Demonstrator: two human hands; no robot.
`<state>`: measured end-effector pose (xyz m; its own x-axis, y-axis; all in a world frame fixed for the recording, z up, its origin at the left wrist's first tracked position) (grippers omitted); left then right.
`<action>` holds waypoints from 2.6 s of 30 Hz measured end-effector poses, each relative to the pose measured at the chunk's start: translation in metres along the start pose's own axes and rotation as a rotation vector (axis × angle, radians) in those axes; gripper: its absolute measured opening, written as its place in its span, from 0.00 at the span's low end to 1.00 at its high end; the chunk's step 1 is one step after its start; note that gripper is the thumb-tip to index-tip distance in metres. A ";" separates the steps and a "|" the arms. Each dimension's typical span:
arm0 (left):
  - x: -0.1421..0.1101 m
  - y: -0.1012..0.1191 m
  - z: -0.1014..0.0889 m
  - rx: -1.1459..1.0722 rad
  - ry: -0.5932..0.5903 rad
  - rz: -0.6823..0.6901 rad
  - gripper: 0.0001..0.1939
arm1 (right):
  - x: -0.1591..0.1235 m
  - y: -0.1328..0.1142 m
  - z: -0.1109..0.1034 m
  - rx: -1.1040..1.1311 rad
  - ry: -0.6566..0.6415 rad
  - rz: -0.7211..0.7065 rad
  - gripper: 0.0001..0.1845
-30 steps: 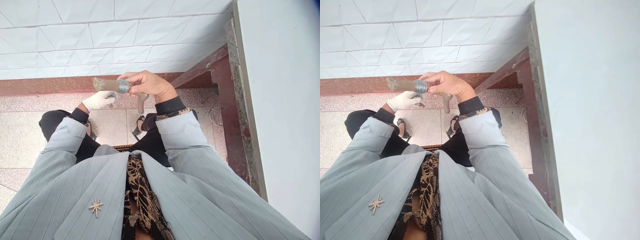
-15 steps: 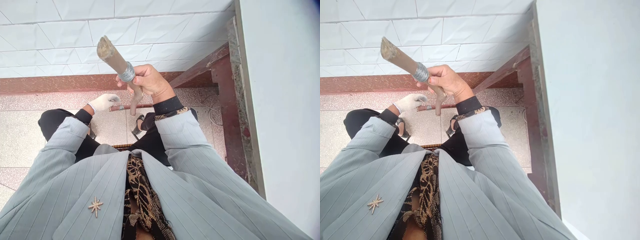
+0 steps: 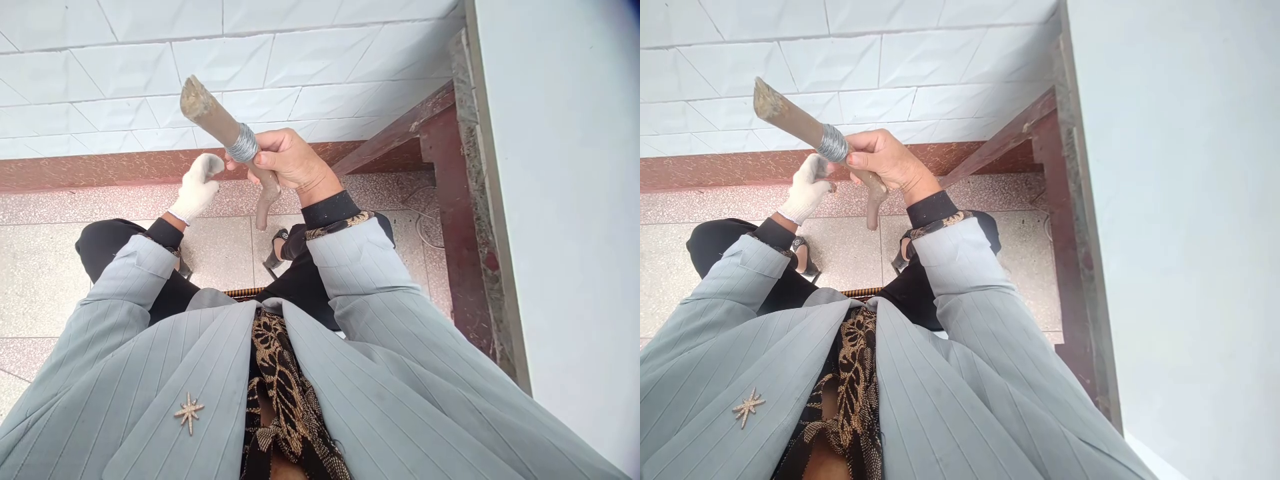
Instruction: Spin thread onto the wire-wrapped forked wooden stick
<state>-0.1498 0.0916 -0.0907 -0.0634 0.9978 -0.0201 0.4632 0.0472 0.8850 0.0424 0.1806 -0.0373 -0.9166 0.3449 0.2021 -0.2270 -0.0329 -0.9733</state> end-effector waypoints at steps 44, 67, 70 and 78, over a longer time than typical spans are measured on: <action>-0.013 0.014 -0.009 -0.656 0.206 -0.098 0.18 | -0.031 -0.034 -0.064 0.267 0.591 -0.429 0.22; 0.004 -0.052 -0.029 -0.567 0.652 -0.498 0.23 | -0.021 -0.026 -0.021 0.136 0.342 -0.337 0.19; 0.005 -0.055 -0.026 -0.587 0.647 -0.557 0.21 | -0.012 -0.015 -0.005 0.051 0.224 -0.137 0.21; 0.012 -0.056 -0.033 -0.193 0.194 -0.404 0.11 | -0.006 -0.015 -0.025 0.127 0.427 -0.206 0.29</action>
<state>-0.2055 0.0994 -0.1250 -0.3765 0.8735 -0.3086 0.1964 0.4008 0.8949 0.0601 0.2025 -0.0265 -0.6380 0.7090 0.3006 -0.4519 -0.0286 -0.8916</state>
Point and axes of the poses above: each hand's wrist, its own x-axis towards the middle knuckle, its own z-axis out of the palm, y = z × x, the point moved 2 cm from there along x, towards the middle knuckle, and after that the axes turned 9 degrees about -y, right-handed, at the moved point
